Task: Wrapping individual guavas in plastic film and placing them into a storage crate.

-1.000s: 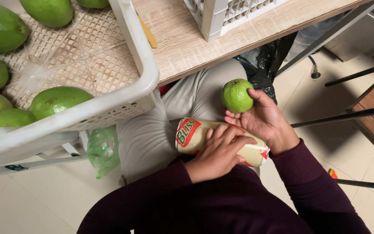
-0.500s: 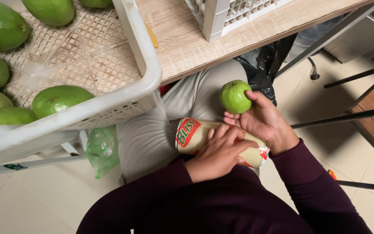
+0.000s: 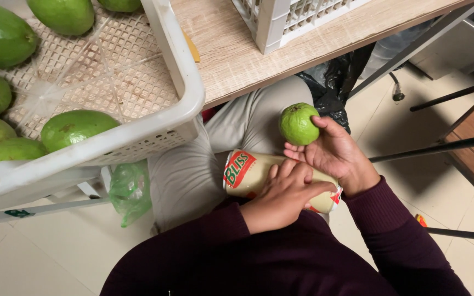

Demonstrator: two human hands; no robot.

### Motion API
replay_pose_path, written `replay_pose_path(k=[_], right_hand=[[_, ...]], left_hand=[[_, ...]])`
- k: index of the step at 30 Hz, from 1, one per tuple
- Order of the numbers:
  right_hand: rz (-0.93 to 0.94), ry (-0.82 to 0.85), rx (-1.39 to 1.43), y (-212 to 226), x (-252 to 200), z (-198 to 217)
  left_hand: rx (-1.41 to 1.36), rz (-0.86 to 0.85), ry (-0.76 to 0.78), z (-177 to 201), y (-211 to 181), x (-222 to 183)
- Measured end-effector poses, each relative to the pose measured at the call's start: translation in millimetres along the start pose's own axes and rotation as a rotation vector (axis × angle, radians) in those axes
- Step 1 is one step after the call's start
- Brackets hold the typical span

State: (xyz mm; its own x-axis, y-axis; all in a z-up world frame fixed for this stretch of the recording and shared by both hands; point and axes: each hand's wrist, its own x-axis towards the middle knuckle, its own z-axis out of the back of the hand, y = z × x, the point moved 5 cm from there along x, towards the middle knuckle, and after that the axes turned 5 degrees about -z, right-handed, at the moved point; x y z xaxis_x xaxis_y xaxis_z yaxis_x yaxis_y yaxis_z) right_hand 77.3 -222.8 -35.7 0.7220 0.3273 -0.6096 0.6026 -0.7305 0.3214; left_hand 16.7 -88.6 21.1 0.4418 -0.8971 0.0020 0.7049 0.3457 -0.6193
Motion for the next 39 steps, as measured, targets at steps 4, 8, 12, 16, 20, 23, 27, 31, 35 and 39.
replay_pose_path(k=[4, 8, 12, 16, 20, 23, 27, 31, 35, 39], right_hand=[[-0.002, -0.006, 0.003, 2, 0, 4], [-0.008, 0.001, 0.001, 1, 2, 7], [-0.005, -0.002, 0.001, 1, 2, 3], [0.011, 0.025, -0.011, 1, 1, 4], [0.005, 0.063, -0.005, -1, 5, 10], [-0.005, 0.083, 0.019, -5, 7, 16], [-0.025, 0.067, -0.005, -4, 3, 9], [-0.02, 0.07, -0.039, -2, 4, 10], [0.012, 0.055, -0.115, 4, 0, 0], [0.027, 0.049, -0.112, 7, 4, 5]], left_hand=[[0.003, -0.018, 0.004, 6, -7, 1], [0.003, 0.002, -0.003, 6, -4, 2], [-0.022, 0.008, -0.008, 9, -4, 2], [-0.01, -0.004, -0.133, 8, -4, 6], [0.096, -0.095, -0.407, -3, -4, 18], [0.127, -0.117, -0.526, -7, -4, 24], [0.181, -0.153, -0.613, -8, -14, 29], [0.293, -0.203, -0.679, -15, -18, 30], [0.368, -0.389, -0.79, 3, -36, 23], [0.484, -0.405, -0.869, -10, -35, 17]])
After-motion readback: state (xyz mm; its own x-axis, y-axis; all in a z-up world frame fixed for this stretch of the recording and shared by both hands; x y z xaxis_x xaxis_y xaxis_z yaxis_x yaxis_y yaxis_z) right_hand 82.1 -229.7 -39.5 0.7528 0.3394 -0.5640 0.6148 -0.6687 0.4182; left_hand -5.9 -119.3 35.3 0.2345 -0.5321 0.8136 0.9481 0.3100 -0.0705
